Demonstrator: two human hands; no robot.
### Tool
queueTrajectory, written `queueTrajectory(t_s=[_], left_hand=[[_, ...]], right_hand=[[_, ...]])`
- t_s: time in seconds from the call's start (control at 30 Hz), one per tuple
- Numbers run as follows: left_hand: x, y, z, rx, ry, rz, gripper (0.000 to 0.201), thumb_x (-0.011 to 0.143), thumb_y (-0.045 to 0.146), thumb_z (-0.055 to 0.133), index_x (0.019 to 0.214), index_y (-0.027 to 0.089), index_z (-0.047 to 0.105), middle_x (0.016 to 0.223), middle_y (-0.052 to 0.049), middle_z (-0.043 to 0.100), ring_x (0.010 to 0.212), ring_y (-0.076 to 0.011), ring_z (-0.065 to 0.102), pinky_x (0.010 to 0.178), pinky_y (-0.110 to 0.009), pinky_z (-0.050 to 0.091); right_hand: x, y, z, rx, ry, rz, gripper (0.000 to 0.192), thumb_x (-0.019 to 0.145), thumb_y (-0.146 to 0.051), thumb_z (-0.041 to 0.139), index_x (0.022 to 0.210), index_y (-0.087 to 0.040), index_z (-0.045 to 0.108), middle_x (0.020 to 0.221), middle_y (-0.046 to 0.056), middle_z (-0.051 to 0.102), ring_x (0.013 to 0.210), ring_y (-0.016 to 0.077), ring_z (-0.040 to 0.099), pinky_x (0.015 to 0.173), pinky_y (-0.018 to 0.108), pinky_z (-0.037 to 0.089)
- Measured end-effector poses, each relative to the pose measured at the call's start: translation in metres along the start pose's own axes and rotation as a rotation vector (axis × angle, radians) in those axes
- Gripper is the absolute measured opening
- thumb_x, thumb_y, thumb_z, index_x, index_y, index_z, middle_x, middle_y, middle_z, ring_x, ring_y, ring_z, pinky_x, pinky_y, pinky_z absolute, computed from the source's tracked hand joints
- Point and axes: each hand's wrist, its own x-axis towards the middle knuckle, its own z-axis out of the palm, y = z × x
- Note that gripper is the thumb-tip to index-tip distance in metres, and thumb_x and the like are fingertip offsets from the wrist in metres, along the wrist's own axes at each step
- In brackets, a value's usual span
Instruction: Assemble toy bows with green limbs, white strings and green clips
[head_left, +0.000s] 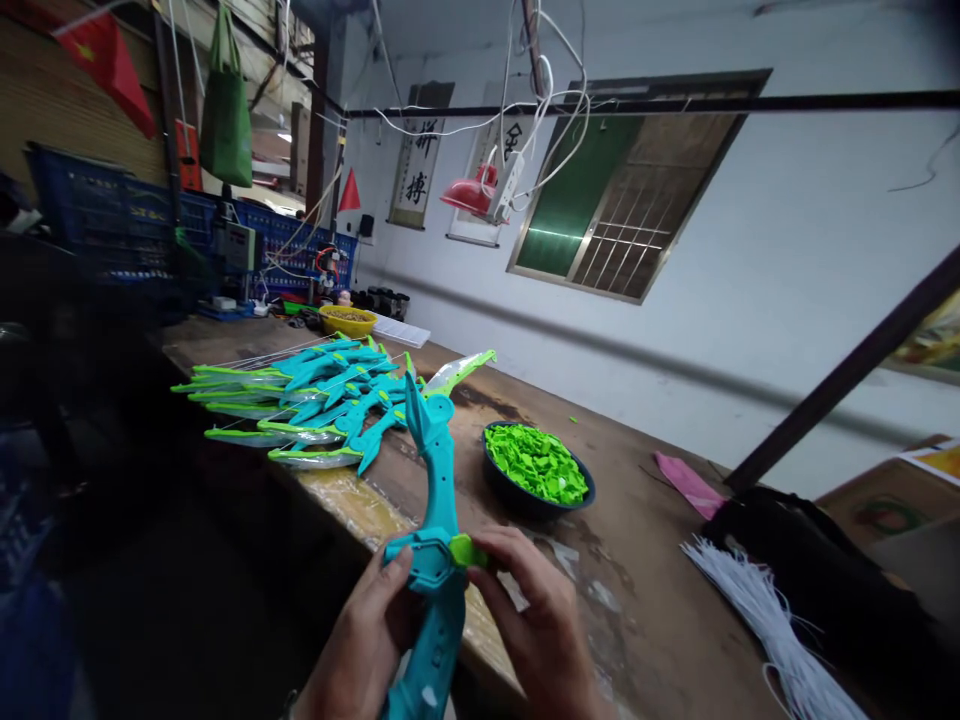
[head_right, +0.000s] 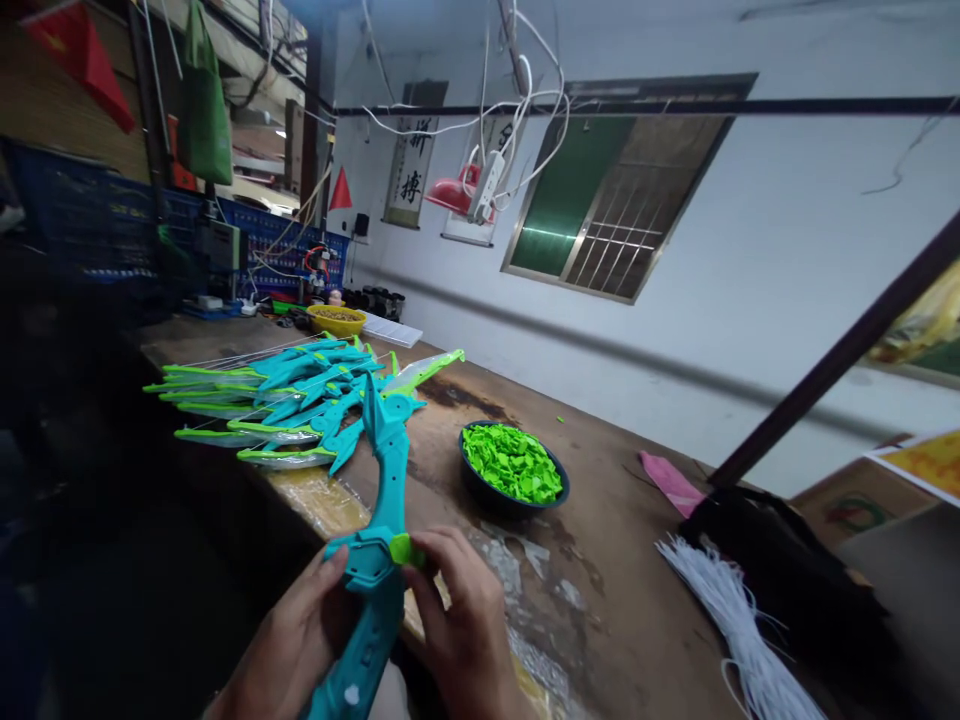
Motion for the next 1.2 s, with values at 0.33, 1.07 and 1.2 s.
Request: queueTrajectory(t_s=[0.33, 1.07, 1.2], left_hand=[[-0.007, 0.006, -0.005, -0.032, 0.111, 0.109, 0.054, 0.075, 0.031, 0.088, 0.121, 0.023, 0.061, 0.103, -0.008, 0.078, 0.091, -0.0236, 0.073, 0.081, -0.031, 0.056], [-0.041, -0.032, -0.013, -0.047, 0.209, -0.197, 0.06, 0.078, 0.031, 0.081, 0.131, 0.024, 0.055, 0.129, -0.01, 0.069, 0.123, -0.0319, 0.063, 0.094, -0.036, 0.055], [-0.049, -0.028, -0.008, 0.066, 0.075, -0.166, 0.055, 0.084, 0.025, 0.077, 0.133, 0.022, 0.053, 0.127, -0.011, 0.069, 0.124, -0.0332, 0.062, 0.104, -0.043, 0.051]], right_hand=[[-0.01, -0.039, 0.018, -0.167, 0.154, 0.077, 0.007, 0.095, -0.019, 0.062, 0.1, -0.022, 0.058, 0.082, -0.001, 0.058, 0.062, 0.0113, 0.055, 0.057, 0.021, 0.047], [-0.051, -0.06, 0.02, -0.431, 0.021, 0.162, 0.028, 0.106, -0.043, 0.046, 0.09, -0.021, 0.053, 0.068, 0.0, 0.058, 0.057, 0.0166, 0.06, 0.052, 0.027, 0.043], [-0.053, -0.056, 0.013, -0.458, -0.044, 0.146, 0.031, 0.107, -0.044, 0.043, 0.09, -0.02, 0.053, 0.067, -0.001, 0.058, 0.055, 0.0155, 0.057, 0.052, 0.027, 0.04]])
